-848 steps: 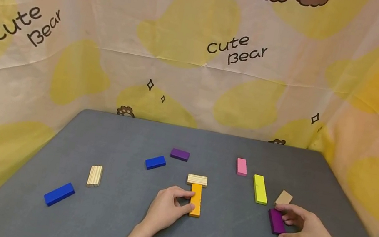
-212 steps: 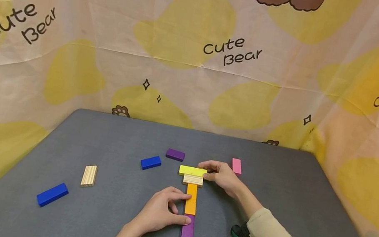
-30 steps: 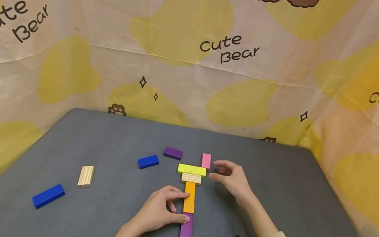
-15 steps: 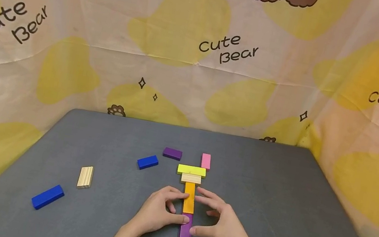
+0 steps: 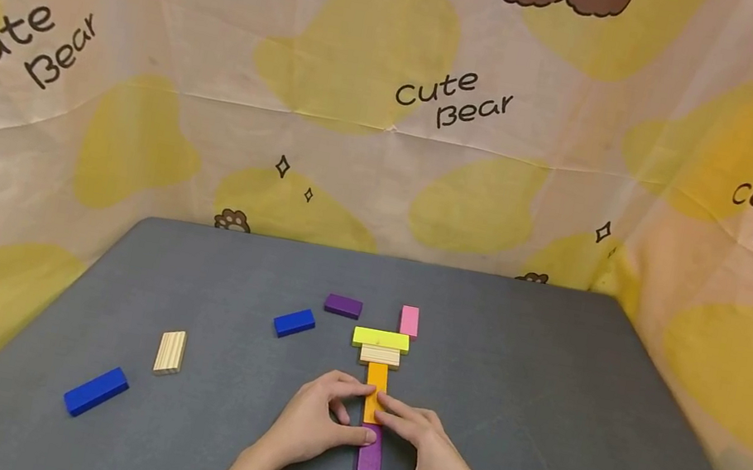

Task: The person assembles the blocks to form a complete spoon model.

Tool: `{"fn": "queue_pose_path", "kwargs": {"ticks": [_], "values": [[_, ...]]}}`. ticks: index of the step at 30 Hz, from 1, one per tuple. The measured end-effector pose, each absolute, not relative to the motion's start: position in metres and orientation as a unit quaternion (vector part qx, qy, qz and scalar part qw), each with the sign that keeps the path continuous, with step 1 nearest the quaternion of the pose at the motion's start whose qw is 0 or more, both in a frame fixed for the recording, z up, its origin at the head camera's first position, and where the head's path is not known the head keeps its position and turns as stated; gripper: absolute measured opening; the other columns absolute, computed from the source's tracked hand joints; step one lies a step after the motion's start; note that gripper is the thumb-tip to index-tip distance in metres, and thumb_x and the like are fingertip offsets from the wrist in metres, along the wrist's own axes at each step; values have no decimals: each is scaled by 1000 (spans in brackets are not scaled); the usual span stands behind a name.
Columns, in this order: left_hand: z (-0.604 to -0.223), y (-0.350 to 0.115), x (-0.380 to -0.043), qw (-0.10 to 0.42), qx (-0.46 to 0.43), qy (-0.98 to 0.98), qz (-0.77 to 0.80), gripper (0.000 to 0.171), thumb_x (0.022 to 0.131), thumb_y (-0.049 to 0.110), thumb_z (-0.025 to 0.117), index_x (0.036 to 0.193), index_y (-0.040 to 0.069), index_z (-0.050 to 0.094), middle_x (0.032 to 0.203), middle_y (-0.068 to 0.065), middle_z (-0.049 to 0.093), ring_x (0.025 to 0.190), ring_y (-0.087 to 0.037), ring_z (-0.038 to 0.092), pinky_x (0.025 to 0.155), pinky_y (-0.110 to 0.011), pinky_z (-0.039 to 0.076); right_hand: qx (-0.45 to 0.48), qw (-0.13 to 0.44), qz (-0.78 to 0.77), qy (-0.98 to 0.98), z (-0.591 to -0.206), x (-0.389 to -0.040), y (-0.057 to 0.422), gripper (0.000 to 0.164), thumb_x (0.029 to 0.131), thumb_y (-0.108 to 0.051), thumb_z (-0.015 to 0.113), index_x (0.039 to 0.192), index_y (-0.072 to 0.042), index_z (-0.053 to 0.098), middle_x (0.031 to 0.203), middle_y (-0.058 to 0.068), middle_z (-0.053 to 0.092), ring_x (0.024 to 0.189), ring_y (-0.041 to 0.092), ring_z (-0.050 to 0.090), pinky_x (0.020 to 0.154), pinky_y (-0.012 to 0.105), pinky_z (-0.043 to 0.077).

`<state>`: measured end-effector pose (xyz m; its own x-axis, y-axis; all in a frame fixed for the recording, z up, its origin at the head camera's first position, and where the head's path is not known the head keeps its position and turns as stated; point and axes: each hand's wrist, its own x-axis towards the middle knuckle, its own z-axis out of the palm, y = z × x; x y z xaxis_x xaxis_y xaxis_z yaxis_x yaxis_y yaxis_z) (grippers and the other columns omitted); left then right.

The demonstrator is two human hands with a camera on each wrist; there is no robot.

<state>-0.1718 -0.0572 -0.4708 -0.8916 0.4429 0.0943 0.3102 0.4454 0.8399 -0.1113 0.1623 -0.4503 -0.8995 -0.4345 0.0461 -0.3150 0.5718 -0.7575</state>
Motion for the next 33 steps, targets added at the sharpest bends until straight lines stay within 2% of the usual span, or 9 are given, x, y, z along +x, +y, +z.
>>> {"fn": "queue_pose_path", "kwargs": {"ticks": [19, 26, 29, 33], "values": [[-469, -60, -170, 60, 227, 842, 486, 55, 76, 38, 86, 123, 17, 71, 111, 4, 60, 71, -9, 58, 68, -26, 48, -213, 89, -412, 882, -451, -115, 163, 92, 66, -53, 87, 144, -17, 53, 152, -11, 38, 126, 17, 34, 104, 52, 34], [-463, -71, -173, 78, 240, 835, 489, 52, 79, 41, 82, 124, 17, 70, 115, 5, 61, 75, -11, 61, 63, -27, 51, -206, 96, -404, 886, -450, -115, 163, 92, 65, -54, 87, 143, -17, 54, 152, -12, 37, 127, 18, 34, 103, 54, 34], [-454, -85, -174, 40, 233, 847, 476, 49, 78, 40, 84, 120, 20, 72, 113, 11, 62, 78, -12, 59, 63, -26, 49, -202, 99, -397, 890, -450, -115, 164, 93, 65, -55, 87, 143, -18, 54, 152, -11, 38, 126, 18, 34, 103, 54, 34], [-444, -120, -173, -61, 212, 856, 468, 44, 75, 34, 87, 116, 23, 74, 113, 15, 63, 88, -17, 59, 65, -28, 47, -203, 94, -399, 889, -451, -114, 164, 94, 63, -55, 88, 143, -17, 55, 151, -11, 38, 126, 17, 35, 104, 49, 35]]}}
